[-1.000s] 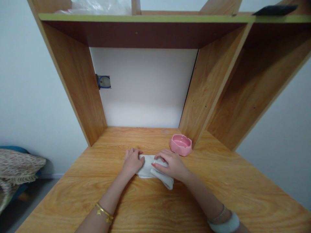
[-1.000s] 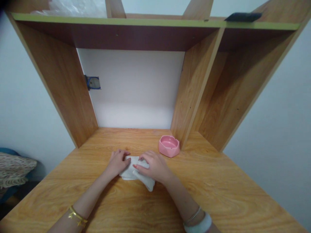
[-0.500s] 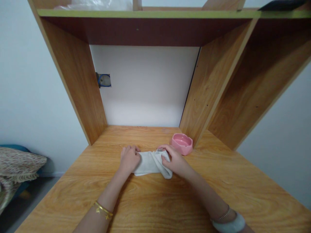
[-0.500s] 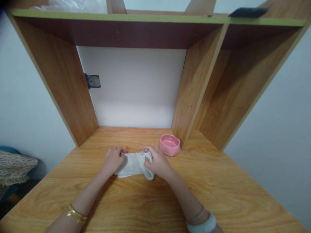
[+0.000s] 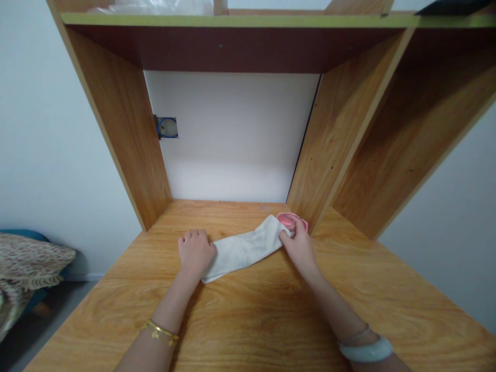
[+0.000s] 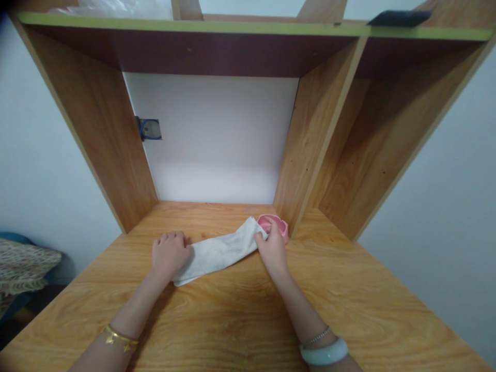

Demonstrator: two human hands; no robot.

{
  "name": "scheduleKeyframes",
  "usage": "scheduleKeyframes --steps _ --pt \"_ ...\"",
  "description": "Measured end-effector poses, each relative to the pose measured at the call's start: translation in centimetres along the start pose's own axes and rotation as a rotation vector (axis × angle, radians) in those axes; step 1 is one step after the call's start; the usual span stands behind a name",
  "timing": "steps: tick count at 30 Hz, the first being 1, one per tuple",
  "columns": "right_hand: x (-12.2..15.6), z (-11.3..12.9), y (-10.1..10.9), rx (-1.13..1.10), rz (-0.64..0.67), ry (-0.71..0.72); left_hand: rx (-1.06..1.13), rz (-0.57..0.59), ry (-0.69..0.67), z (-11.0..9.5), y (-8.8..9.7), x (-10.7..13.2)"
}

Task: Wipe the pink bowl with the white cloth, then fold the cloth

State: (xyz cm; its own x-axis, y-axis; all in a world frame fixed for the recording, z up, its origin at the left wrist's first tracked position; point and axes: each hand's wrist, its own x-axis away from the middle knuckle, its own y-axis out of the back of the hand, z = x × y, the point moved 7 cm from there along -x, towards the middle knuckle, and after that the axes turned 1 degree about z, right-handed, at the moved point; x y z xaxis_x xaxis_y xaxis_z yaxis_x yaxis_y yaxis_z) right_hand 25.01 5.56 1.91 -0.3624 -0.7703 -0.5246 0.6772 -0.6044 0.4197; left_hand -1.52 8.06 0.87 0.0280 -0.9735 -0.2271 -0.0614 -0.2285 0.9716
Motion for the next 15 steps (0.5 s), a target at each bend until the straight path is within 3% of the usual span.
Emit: scheduleKeyframes --steps 3,5,10,15 --pt "0.0 -0.5 -0.2 0.048 0.028 -0.03 0.016 -0.048 -0.034 -0.4 0.2 0.1" --pt "0.1 -0.7 -0.5 0.068 0.039 -0.038 0.115 -0.065 -0.144 -1.5 0.2 0.2" --pt "0.2 -0.4 -0.3 0.088 0.002 -0.006 0.431 0.067 -0.56 -5.8 -0.7 1.9" --pt "0.3 0.0 0.1 0.093 -0.043 0.007 0.436 0.133 -0.73 -7.7 -1.5 3.7"
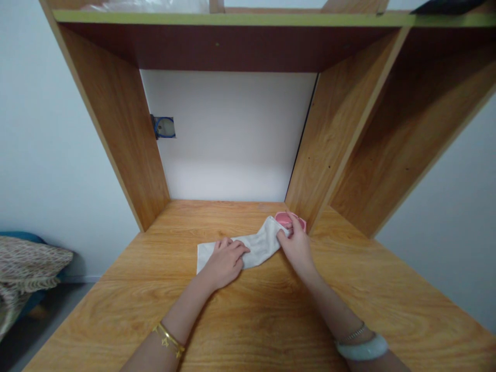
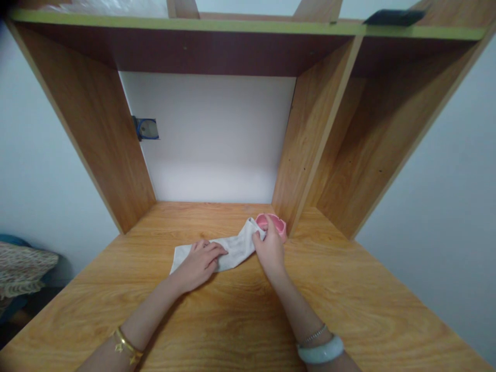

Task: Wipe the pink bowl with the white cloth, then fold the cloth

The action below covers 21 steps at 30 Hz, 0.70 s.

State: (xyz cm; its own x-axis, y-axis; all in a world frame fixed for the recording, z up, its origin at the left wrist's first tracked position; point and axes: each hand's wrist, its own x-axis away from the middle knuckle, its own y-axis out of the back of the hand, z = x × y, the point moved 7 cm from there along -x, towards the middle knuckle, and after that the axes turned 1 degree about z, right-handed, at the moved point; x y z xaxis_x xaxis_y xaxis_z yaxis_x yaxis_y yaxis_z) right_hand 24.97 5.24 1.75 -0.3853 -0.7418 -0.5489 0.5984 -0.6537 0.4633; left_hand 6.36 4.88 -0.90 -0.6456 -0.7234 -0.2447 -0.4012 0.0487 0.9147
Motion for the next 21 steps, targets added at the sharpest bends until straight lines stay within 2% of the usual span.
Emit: scheduleKeyframes --steps 7,14,16,19,21 --pt "-0.2 -0.3 0.6 -0.126 -0.076 0.004 0.003 -0.03 0.027 0.4 0.6 0.0" --pt "-0.4 -0.7 1.6 -0.199 -0.129 -0.032 0.039 -0.041 -0.05 -1.2 0.5 -0.1" --pt "-0.4 -0.6 1.6 -0.218 -0.121 -0.032 0.016 -0.081 0.033 -0.4 0.8 -0.2" --pt "-0.5 -0.4 1.4 -0.259 -0.114 -0.025 -0.016 -0.173 0.234 2.2 1.6 -0.1" --pt "-0.5 -0.3 1.2 -0.274 -0.108 -0.026 -0.011 -0.22 0.304 3.4 2.0 0.0"
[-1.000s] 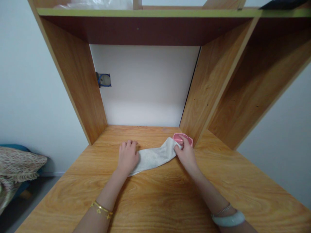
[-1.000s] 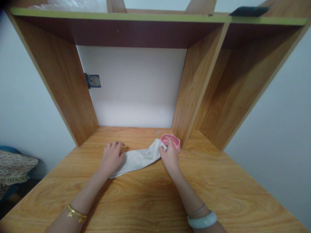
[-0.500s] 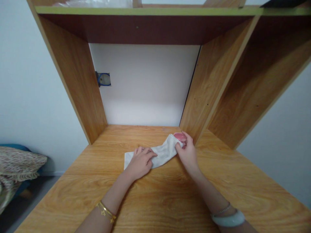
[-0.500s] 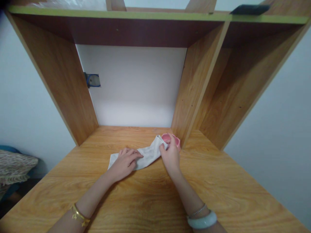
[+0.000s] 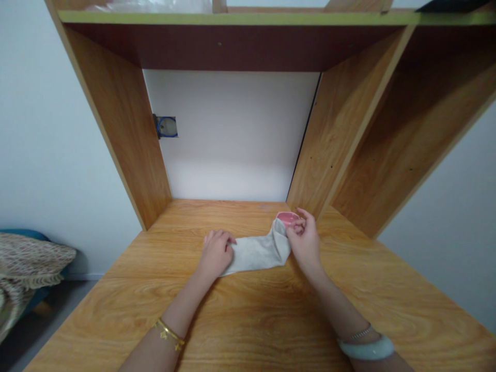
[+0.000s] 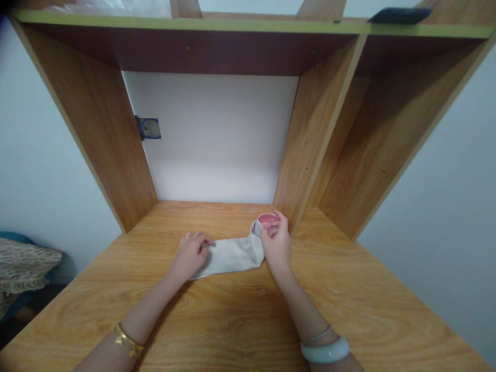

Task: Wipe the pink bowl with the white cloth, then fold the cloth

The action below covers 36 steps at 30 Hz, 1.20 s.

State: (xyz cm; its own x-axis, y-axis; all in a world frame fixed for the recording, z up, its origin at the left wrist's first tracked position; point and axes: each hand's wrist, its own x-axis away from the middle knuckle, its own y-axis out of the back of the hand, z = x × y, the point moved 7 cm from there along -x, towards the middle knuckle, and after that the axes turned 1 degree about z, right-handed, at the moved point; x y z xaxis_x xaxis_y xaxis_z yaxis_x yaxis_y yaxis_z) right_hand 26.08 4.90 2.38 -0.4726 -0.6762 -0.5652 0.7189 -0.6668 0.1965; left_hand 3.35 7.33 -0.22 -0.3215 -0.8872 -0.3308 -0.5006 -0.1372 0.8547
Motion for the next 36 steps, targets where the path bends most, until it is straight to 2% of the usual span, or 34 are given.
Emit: scheduleKeyframes --steps 2,5,8,11,15,18,22,26,28,30,33,36 --pt "0.1 -0.1 -0.4 0.02 0.015 0.0 0.01 -0.005 0.008 0.5 0.0 -0.1" --pt "0.2 0.0 -1.0 0.109 0.076 0.014 0.018 0.047 -0.036 -0.1 -0.5 0.0" --pt "0.3 0.1 -1.2 0.27 0.132 -0.006 0.003 0.092 -0.087 -1.1 -0.9 0.2" --pt "0.2 0.2 -0.8 0.463 0.154 -0.081 -0.032 0.068 -0.067 -1.3 -0.5 0.3" --pt "0.3 0.5 -0.7 0.676 0.252 -0.153 -0.145 -0.023 0.102 0.8 1.2 -0.1" --pt "0.3 0.5 -0.6 0.688 0.279 -0.181 -0.245 -0.071 0.305 3.4 2.7 -0.2" --pt "-0.3 0.3 0.4 0.519 0.151 -0.159 -0.23 -0.004 0.464 5.8 3.1 0.0" --pt "-0.7 0.4 1.0 0.275 0.033 -0.092 -0.054 0.062 0.483 5.8 1.6 0.1" --pt "-0.6 0.8 1.3 0.177 -0.019 -0.058 0.011 0.072 0.455 5.2 0.8 0.0" --pt "-0.4 1.4 1.9 0.168 -0.094 -0.04 0.087 0.092 0.398 4.5 0.0 -0.2" --pt "-0.3 2.3 2.8 0.264 -0.173 -0.033 0.233 0.148 0.272 3.1 -1.2 -0.5" --pt "-0.2 3.0 3.0 0.363 -0.158 -0.03 0.337 0.196 0.174 2.0 -1.9 -0.6"
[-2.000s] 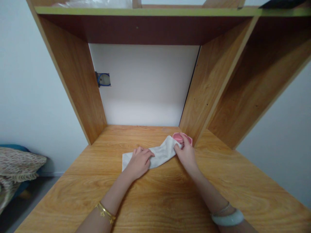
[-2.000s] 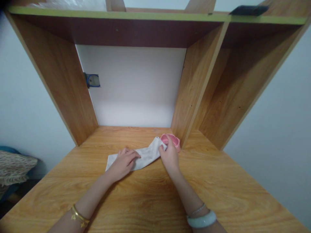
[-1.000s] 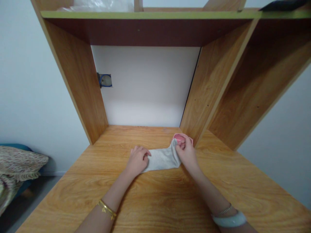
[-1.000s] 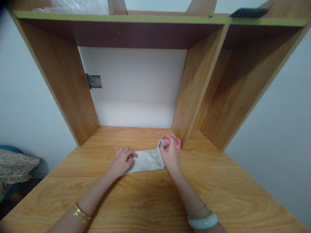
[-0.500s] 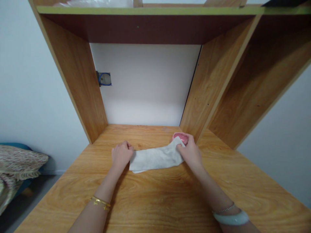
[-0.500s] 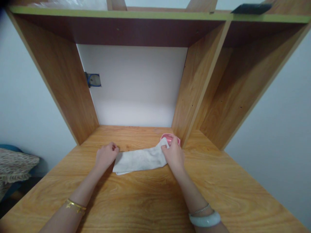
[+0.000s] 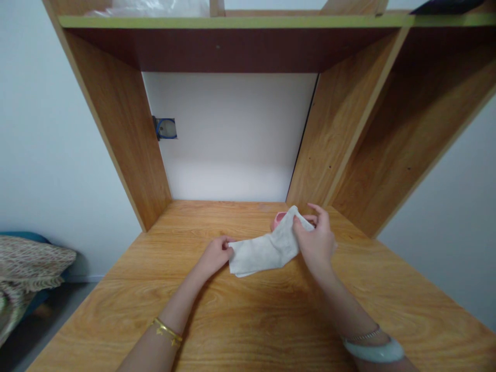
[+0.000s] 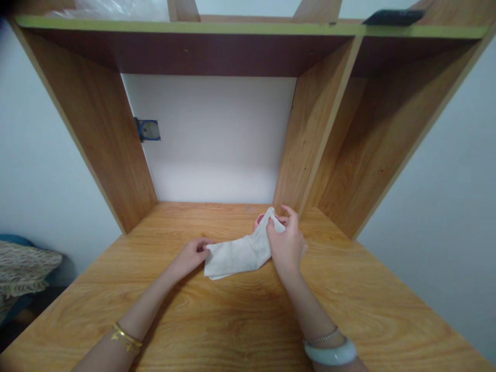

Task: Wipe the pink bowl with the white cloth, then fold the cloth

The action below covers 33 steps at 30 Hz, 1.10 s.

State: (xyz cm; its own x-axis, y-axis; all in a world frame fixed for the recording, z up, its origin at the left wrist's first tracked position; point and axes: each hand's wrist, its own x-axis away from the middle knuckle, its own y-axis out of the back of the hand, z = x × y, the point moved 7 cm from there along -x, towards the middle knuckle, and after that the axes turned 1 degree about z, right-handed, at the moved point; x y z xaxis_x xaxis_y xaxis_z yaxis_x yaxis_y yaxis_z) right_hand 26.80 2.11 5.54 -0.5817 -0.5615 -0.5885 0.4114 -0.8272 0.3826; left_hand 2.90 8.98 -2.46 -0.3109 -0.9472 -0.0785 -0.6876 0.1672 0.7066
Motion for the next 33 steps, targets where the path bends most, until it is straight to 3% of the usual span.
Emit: scheduleKeyframes --steps 5,9,12,17,23,25,30,33 --pt "1.1 1.6 -1.9 -0.017 0.177 0.106 0.043 0.013 -0.088 -0.5 -0.4 0.3" --pt "3.4 3.2 -4.5 -0.188 0.317 0.197 -0.175 -0.16 -0.101 -0.4 0.9 0.4" --pt "5.4 3.9 -6.4 -0.29 0.415 0.201 -0.092 -0.248 -0.067 0.0 1.8 0.2" --pt "8.4 4.5 -8.7 -0.394 0.619 0.222 0.106 -0.176 -0.038 0.0 1.6 -0.2" --pt "9.9 5.3 -9.0 -0.494 0.796 0.26 0.122 -0.137 -0.004 0.7 1.1 -0.4" --pt "9.3 5.3 -8.6 -0.466 0.786 0.298 0.087 -0.138 0.02 1.2 1.0 -0.6" --pt "5.7 4.0 -6.6 -0.168 0.511 0.465 0.011 -0.155 0.059 1.9 1.3 -0.7" --pt "5.0 2.8 -7.2 -0.018 0.549 0.49 -0.055 -0.142 0.076 1.7 1.3 -0.5"
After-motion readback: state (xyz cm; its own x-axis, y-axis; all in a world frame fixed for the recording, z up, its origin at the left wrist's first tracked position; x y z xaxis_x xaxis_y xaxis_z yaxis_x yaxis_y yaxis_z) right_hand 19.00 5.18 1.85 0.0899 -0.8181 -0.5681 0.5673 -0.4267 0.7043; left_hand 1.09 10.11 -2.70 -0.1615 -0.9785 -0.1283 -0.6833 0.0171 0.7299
